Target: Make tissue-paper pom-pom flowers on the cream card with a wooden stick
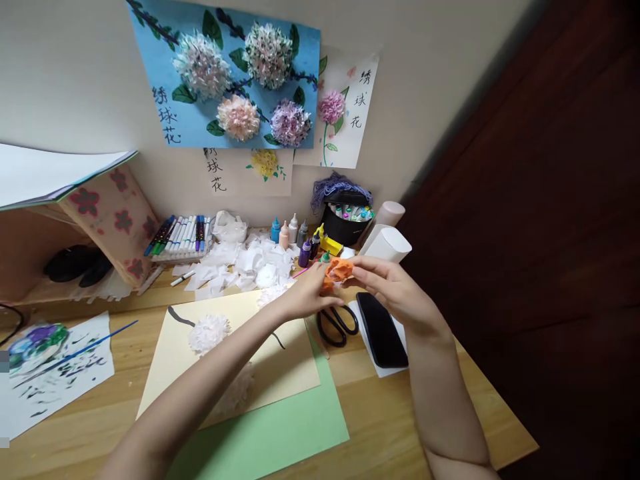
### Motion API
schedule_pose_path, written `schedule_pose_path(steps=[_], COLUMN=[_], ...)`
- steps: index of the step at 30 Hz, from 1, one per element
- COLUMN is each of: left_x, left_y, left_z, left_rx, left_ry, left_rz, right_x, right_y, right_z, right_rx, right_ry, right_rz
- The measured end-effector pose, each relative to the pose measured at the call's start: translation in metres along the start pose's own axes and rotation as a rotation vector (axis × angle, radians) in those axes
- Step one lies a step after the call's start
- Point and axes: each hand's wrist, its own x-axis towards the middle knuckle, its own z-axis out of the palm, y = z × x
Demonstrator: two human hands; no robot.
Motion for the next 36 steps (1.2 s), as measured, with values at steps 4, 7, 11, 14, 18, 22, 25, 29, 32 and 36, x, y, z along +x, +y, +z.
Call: schedule_pose_path(steps=[4,7,11,14,18,22,25,29,32,36], left_x=[-0.029,-0.048,-0.065,-0.073,-0.077,-0.076,-0.077,-0.081,-0.082,-0.081], left_y=[0.036,0.052,0.056,0.053,0.047,0.041,0.039,0.037,0.034,0.028], left_z=[-0.022,-0.026,-0.027,-0.032,-0.041,-0.044,-0.042,-0.039,-0.039,-0.041], left_rx=[-0.382,-0.308,-0.185,-0.261,-0.506,-0.769,-0.919,-1.114,-1.140,-0.857], left_ry=[-0.008,0.113,0.248,0.352,0.496,0.434,0.373,0.353,0.256,0.201], left_rz=[-0.030,-0.051,-0.083,-0.204,-0.435,-0.541,-0.491,-0.538,-0.553,-0.499], right_x=[0.007,0.012,0.015,0.015,0.008,0.002,0.004,0.010,0.010,0.006], right_y=[0.002,0.006,0.020,0.030,0.029,0.022,0.027,0.037,0.038,0.026], right_z=[0.006,0.018,0.043,0.061,0.074,0.080,0.084,0.085,0.080,0.072], right_rx=[-0.090,-0.128,-0.023,-0.027,-0.306,-0.630,-0.808,-0.916,-0.942,-0.916], right_ry=[-0.055,-0.047,-0.001,0.121,0.196,0.116,-0.024,-0.084,-0.115,-0.198], right_rz=[0.008,0.040,0.064,-0.004,-0.199,-0.449,-0.532,-0.561,-0.559,-0.505])
